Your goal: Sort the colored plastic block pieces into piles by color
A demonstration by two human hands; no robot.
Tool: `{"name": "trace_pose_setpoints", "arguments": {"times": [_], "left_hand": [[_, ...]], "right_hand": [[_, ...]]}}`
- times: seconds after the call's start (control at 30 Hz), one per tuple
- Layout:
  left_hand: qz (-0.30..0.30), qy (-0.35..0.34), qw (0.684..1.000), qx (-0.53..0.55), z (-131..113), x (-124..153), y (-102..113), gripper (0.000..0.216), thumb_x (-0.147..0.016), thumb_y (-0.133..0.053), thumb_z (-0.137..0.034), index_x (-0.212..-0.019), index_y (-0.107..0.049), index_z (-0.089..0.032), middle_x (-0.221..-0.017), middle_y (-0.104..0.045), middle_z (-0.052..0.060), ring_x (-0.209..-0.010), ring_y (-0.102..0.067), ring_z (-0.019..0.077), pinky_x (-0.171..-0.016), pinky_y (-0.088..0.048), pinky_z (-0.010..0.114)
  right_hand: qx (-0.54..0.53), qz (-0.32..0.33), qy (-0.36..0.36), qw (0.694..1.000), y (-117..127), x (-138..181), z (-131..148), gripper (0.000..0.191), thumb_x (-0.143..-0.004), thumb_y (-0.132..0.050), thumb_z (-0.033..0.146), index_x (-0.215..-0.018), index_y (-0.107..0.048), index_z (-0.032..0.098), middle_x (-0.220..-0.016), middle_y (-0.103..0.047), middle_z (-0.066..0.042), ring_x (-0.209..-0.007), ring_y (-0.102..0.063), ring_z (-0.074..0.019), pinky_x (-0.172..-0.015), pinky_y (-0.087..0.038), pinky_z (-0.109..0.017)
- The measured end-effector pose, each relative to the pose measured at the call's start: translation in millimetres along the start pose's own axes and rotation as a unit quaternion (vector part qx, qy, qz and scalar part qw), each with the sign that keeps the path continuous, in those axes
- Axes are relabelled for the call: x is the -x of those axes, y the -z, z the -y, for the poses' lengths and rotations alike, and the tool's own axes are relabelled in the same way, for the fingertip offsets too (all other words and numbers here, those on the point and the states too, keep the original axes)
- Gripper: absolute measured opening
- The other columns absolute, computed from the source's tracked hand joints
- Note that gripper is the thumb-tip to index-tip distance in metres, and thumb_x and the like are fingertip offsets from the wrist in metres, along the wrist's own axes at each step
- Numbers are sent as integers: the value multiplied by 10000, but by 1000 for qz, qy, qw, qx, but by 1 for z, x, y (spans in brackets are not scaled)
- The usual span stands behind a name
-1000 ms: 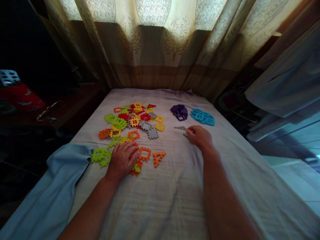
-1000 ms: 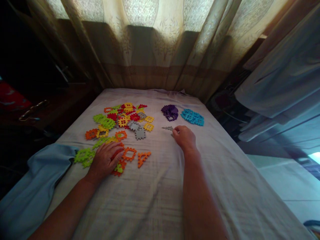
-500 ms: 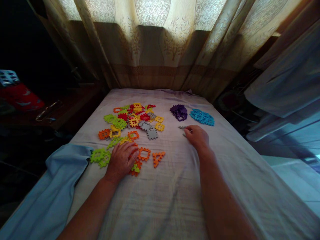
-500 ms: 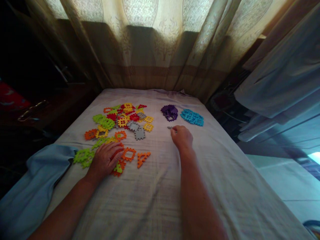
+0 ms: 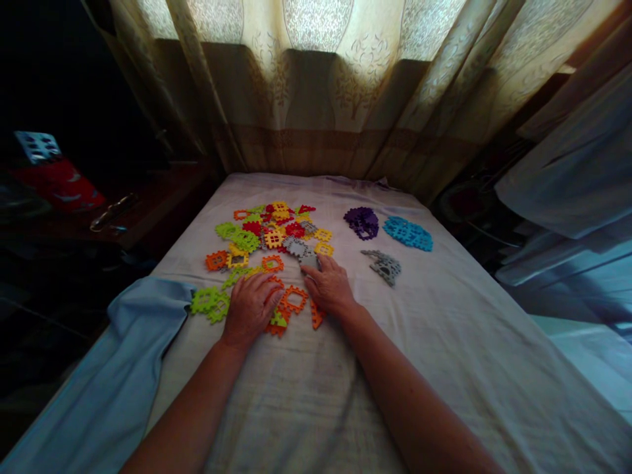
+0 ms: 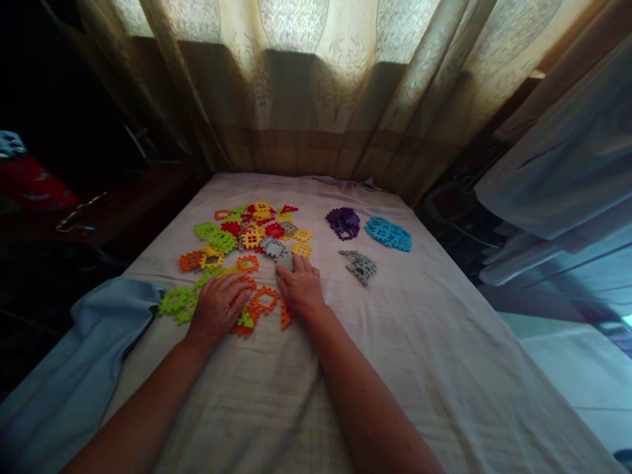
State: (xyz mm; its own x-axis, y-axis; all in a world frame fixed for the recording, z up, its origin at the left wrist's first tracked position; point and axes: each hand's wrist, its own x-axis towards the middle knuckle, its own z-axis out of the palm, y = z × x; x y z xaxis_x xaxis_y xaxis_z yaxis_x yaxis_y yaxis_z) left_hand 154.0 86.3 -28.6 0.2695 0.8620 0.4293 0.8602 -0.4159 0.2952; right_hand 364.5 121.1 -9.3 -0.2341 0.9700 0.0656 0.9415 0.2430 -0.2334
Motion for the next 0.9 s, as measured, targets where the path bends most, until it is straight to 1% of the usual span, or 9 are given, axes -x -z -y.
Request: {"name": "trace_pose_setpoints", "arguments": {"times": [0.13,0.23,0.3,0.4,0.5,0.63,0.73,0.8,0.9], "left_hand": [[-4,4,1000,-20,-6,-5,-4,335,-998,-429,-418,-1058,-709,-245,-1282,-690,93,-1225,-598,278,-1100,-362,553],[-6,7,1000,-15,-11,-13,-9,325,-999,-438,-413,-1045,-708,-238,-1275,-694,91,-1222,-602,281,-1106,-349,566],[-15,11,1000,-2,-12,-17,-14,321,-996,-446,-406,-1032,-709,-225,-1262,-700,94,-1212,-610,285,-1107,-348,575],[-44,16,998,31,-9,-22,-18,322,-998,-442,-390,-1018,-709,-212,-1232,-714,94,-1174,-631,278,-1098,-370,565],[-90,12,993,81,-3,-22,-18,354,-1010,-403,-381,-1017,-707,-198,-1174,-733,94,-1126,-652,251,-1061,-434,499],[-131,7,981,141,2,-22,-15,356,-1015,-396,-358,-1009,-712,-194,-1127,-741,82,-1087,-664,212,-1007,-491,405],[-137,13,977,164,2,-22,-15,338,-1010,-419,-343,-992,-722,-194,-1114,-742,74,-1072,-668,201,-1001,-499,382],[-135,19,975,176,2,-23,-15,335,-1008,-425,-340,-983,-726,-194,-1109,-742,71,-1067,-669,199,-998,-503,377],[-131,25,973,190,2,-24,-15,337,-1006,-426,-342,-965,-725,-193,-1103,-743,71,-1061,-671,198,-998,-509,374]], "right_hand": [[-6,-6,-24,1000,3,0,-4,363,-989,-458,360,-1290,-648,287,-1486,-498,-120,-1358,-446,-280,-1055,-392,-434],[-11,-7,-44,999,6,-2,-4,301,-973,-487,340,-1185,-669,227,-1303,-638,-119,-1216,-555,-254,-1003,-423,-386],[-8,-17,-71,997,6,-5,-2,284,-956,-522,360,-1154,-655,205,-1201,-682,-117,-1146,-585,-251,-970,-433,-369],[-2,-36,-107,994,6,-13,4,354,-923,-576,438,-1163,-629,184,-1182,-679,-130,-1124,-587,-266,-932,-446,-365],[0,-32,-126,992,4,-22,13,433,-880,-612,501,-1154,-620,165,-1191,-664,-148,-1117,-585,-288,-899,-462,-372],[-3,-22,-146,989,7,-28,17,408,-864,-622,455,-1152,-617,166,-1201,-663,-153,-1130,-586,-288,-897,-467,-364],[-13,7,-144,989,19,-26,6,408,-851,-633,442,-1167,-625,184,-1183,-686,-134,-1098,-618,-276,-881,-473,-350],[-22,19,-155,987,33,-23,-10,409,-845,-638,444,-1177,-634,205,-1166,-705,-112,-1066,-641,-266,-874,-475,-345],[0,-9,-207,978,53,-18,-43,389,-848,-630,415,-1184,-652,221,-1176,-710,-105,-1074,-647,-263,-879,-471,-344]]}}
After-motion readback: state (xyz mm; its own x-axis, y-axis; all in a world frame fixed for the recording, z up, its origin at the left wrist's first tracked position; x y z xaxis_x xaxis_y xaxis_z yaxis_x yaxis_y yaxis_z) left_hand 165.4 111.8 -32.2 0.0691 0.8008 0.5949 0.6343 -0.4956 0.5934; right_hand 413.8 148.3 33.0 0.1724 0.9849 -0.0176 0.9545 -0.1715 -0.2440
